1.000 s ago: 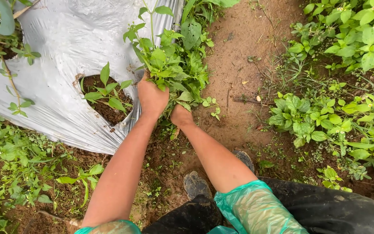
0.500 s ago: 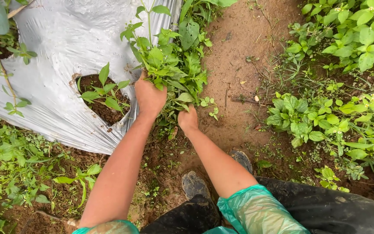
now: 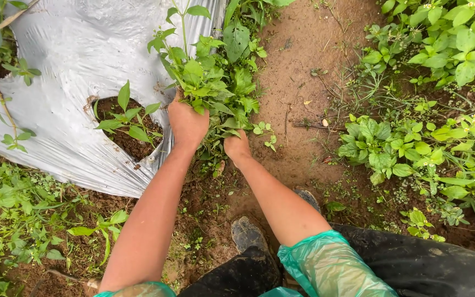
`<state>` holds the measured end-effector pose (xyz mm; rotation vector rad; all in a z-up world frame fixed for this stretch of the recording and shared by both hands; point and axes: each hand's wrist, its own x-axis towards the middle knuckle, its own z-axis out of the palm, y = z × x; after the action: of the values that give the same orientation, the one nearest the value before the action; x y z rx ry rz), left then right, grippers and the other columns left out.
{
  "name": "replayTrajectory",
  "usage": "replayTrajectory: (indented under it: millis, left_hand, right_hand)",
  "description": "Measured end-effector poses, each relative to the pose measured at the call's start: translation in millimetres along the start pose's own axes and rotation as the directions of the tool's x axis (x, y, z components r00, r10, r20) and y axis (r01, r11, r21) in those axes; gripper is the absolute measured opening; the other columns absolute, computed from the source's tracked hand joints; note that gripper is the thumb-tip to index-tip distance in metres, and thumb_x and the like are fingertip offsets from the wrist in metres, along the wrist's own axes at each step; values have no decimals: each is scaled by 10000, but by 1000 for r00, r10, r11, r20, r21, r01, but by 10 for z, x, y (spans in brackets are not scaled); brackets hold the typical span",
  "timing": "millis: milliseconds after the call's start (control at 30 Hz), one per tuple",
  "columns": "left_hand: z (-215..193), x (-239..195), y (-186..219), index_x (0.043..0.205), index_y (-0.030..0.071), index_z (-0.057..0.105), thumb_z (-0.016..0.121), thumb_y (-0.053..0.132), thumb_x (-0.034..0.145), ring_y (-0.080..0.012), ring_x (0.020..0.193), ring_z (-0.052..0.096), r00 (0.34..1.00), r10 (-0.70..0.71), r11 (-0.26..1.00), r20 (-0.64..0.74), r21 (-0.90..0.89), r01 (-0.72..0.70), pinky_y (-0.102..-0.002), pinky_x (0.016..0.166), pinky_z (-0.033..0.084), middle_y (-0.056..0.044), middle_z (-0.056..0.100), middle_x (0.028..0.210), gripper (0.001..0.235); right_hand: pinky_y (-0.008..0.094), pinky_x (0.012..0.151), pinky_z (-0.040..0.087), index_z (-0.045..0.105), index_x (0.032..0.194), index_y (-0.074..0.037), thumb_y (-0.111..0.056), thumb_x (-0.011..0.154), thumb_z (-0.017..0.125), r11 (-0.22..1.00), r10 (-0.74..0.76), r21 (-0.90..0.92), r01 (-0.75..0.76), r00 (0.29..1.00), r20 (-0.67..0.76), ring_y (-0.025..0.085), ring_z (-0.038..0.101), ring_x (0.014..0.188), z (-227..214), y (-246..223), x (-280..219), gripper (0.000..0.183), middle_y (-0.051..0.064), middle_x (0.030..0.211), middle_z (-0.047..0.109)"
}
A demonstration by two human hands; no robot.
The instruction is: Using a hand sickle and hands to clear weeds and arrange plant stems around a hole in plastic mulch in a field.
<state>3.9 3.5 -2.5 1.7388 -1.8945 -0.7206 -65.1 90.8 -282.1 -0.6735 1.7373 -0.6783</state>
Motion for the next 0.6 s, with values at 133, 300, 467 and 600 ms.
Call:
replayTrajectory:
  millis: [133,300,467,600]
  left_hand:
    - [-8,21,-24,702,33,718,693,25,940,-274,560,702,998,-48,999,45,-15,49,-394,701,613,-109,665,560,240]
    - [-18,22,28,684,-1,726,682,1,923,-312,583,725,997,-67,998,33,-5,67,-396,656,587,-154,662,550,243]
    - [-13,36,11,660,-20,702,671,-4,908,-346,593,708,997,-79,996,22,-36,80,-408,619,556,-184,630,535,251]
    - [-60,-5,90,675,-33,729,677,-21,907,-321,596,734,997,-72,997,28,-22,73,-408,641,576,-183,656,547,238]
  right_hand:
    - [393,586,513,602,1259,-7,-168,1086,380,1000,12,19,-12,1000,-2,203,590,695,-50,-118,-103,324,174,963,681]
    - [428,666,528,564,1319,-48,-183,1091,354,996,33,82,-32,999,-12,247,604,822,-157,-459,-60,338,174,1075,650]
    - [454,727,539,535,1364,-80,-194,1094,334,991,48,128,-44,999,-23,280,614,917,-353,-638,-231,355,174,1159,627]
    - [480,787,550,507,1409,-111,-205,1098,314,985,57,163,-51,998,-37,313,625,1011,-373,-701,-566,378,174,1242,603]
